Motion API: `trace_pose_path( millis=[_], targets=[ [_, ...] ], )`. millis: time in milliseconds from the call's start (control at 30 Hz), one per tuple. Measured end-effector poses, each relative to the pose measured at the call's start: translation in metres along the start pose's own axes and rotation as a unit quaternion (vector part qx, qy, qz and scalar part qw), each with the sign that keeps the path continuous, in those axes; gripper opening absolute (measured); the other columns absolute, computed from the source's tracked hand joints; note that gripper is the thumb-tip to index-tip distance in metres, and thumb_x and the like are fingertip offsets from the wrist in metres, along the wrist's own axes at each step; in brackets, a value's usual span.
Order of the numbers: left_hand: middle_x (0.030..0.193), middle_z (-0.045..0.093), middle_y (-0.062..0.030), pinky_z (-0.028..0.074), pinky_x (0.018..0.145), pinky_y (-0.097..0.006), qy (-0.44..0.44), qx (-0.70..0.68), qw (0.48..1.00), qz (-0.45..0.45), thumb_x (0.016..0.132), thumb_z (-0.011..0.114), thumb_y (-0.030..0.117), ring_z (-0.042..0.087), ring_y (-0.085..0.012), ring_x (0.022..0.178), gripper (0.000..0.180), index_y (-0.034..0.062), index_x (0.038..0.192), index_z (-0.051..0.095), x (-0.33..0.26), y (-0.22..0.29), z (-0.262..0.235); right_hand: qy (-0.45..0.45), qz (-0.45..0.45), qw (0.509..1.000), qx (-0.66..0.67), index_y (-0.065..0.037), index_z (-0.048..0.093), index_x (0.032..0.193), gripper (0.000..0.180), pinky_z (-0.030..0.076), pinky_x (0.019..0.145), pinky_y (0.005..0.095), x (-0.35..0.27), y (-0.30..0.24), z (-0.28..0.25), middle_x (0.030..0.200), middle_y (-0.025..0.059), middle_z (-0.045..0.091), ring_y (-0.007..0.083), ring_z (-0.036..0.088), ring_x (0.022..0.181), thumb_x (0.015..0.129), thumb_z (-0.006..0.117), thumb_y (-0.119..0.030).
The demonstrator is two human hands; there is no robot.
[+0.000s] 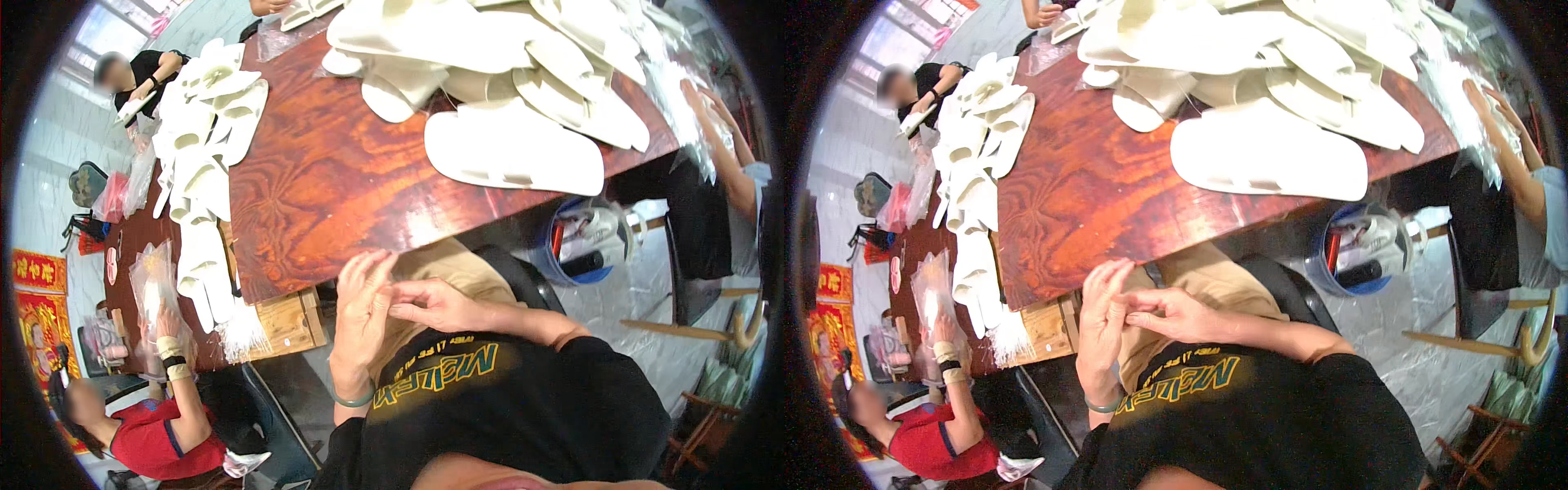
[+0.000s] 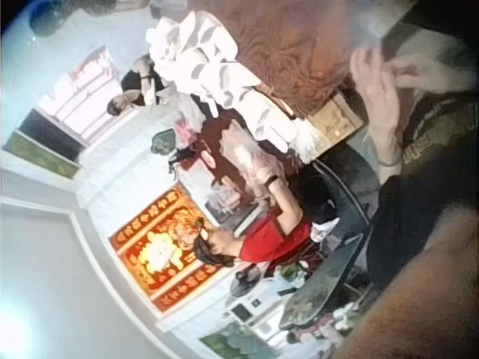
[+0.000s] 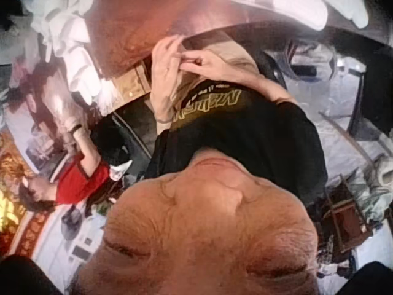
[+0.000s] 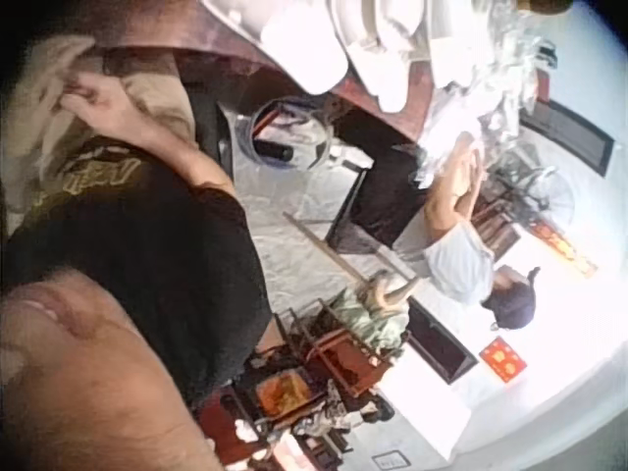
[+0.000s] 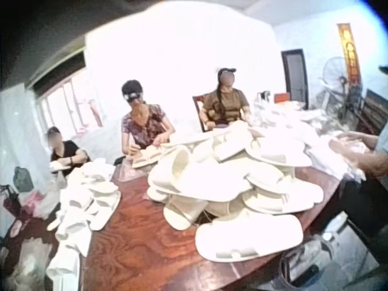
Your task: The person pairs slippers together by threading plastic tag fasteners through them by hand and placing them on the table.
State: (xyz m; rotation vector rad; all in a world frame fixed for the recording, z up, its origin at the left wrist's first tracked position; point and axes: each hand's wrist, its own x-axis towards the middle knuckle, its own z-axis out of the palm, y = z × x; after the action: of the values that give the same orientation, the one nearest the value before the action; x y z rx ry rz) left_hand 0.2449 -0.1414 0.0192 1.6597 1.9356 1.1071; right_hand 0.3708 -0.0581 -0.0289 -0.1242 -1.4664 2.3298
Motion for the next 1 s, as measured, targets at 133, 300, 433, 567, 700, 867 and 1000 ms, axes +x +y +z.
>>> trace_pose_path(
  millis=[133, 300, 433, 567, 700, 867, 1000],
  targets=[
    [0.118, 0.053, -0.0168, 0.032, 0.098, -0.04, -0.051, -0.042, 0.998, -0.001, 0.089, 0.049, 0.017, 0.042, -0.0335, 0.115, 0.034, 0.0009, 0.119, 0.055, 0.009, -0.013, -0.007, -0.034, 0.076, 0.994, -0.075, -0.001, 0.057, 0.098, 0.016, 0.042, 0.065, 0.0223, 0.008, -0.009, -0.022, 0.078, -0.0015, 0.056, 0.0049, 0.05, 0.074, 0.094, 0.047, -0.013],
    [0.11, 0.055, -0.0182, 0.039, 0.092, -0.038, -0.1, 0.018, 0.994, 0.023, 0.083, 0.057, 0.016, 0.049, -0.0342, 0.105, 0.039, -0.0014, 0.119, 0.053, 0.064, -0.003, -0.048, 0.001, 0.081, 0.985, -0.152, -0.001, 0.056, 0.097, 0.018, 0.04, 0.06, 0.0198, 0.014, -0.064, -0.047, 0.073, -0.0009, 0.054, 0.0051, 0.049, 0.067, 0.094, 0.046, -0.015],
    [0.103, 0.056, -0.02, 0.041, 0.088, -0.039, 0.012, 0.112, 0.988, 0.109, 0.081, 0.057, 0.009, 0.051, -0.0347, 0.099, 0.033, -0.0043, 0.112, 0.054, 0.155, 0.004, -0.085, 0.101, -0.087, 0.941, -0.312, 0.001, 0.06, 0.09, 0.007, 0.042, 0.055, 0.0241, 0.007, -0.12, -0.059, 0.071, 0.0057, 0.057, 0.0096, 0.051, 0.061, 0.086, 0.058, -0.004],
    [0.111, 0.054, -0.0186, 0.037, 0.09, -0.041, 0.067, 0.183, 0.92, 0.339, 0.077, 0.064, 0.019, 0.048, -0.0334, 0.105, 0.048, -0.0023, 0.118, 0.051, 0.299, 0.046, -0.075, 0.274, -0.228, 0.772, -0.527, 0.0, 0.06, 0.086, 0.01, 0.045, 0.051, 0.0285, -0.002, -0.135, -0.089, 0.07, 0.0117, 0.059, 0.0216, 0.057, 0.056, 0.077, 0.062, 0.004],
    [0.132, 0.041, -0.0165, 0.024, 0.101, -0.051, 0.035, 0.311, 0.855, 0.414, 0.065, 0.07, 0.033, 0.037, -0.0335, 0.122, 0.076, 0.0052, 0.13, 0.042, 0.394, 0.066, -0.05, 0.36, -0.184, 0.73, -0.551, 0.0, 0.063, 0.083, 0.008, 0.046, 0.051, 0.0289, 0.007, -0.128, -0.113, 0.07, 0.0117, 0.06, 0.0217, 0.058, 0.056, 0.076, 0.063, 0.004],
    [0.143, 0.028, -0.0152, 0.009, 0.109, -0.051, -0.188, 0.633, 0.727, 0.189, 0.062, 0.066, 0.024, 0.021, -0.0316, 0.135, 0.084, 0.0169, 0.139, 0.032, 0.453, 0.104, -0.018, 0.399, -0.189, 0.803, -0.401, 0.002, 0.063, 0.087, 0.008, 0.044, 0.054, 0.0242, 0.003, -0.102, -0.144, 0.07, 0.0096, 0.06, 0.0148, 0.056, 0.058, 0.079, 0.061, 0.002],
    [0.123, 0.054, -0.0111, 0.023, 0.103, -0.055, -0.167, 0.653, 0.715, 0.185, 0.057, 0.073, 0.015, 0.051, -0.0309, 0.114, 0.081, 0.0167, 0.132, 0.044, 0.465, 0.099, -0.01, 0.373, -0.162, 0.87, -0.279, 0.002, 0.063, 0.091, 0.009, 0.042, 0.056, 0.0206, -0.002, -0.101, -0.153, 0.071, 0.0062, 0.059, 0.0089, 0.053, 0.062, 0.083, 0.058, 0.002]
  ],
)
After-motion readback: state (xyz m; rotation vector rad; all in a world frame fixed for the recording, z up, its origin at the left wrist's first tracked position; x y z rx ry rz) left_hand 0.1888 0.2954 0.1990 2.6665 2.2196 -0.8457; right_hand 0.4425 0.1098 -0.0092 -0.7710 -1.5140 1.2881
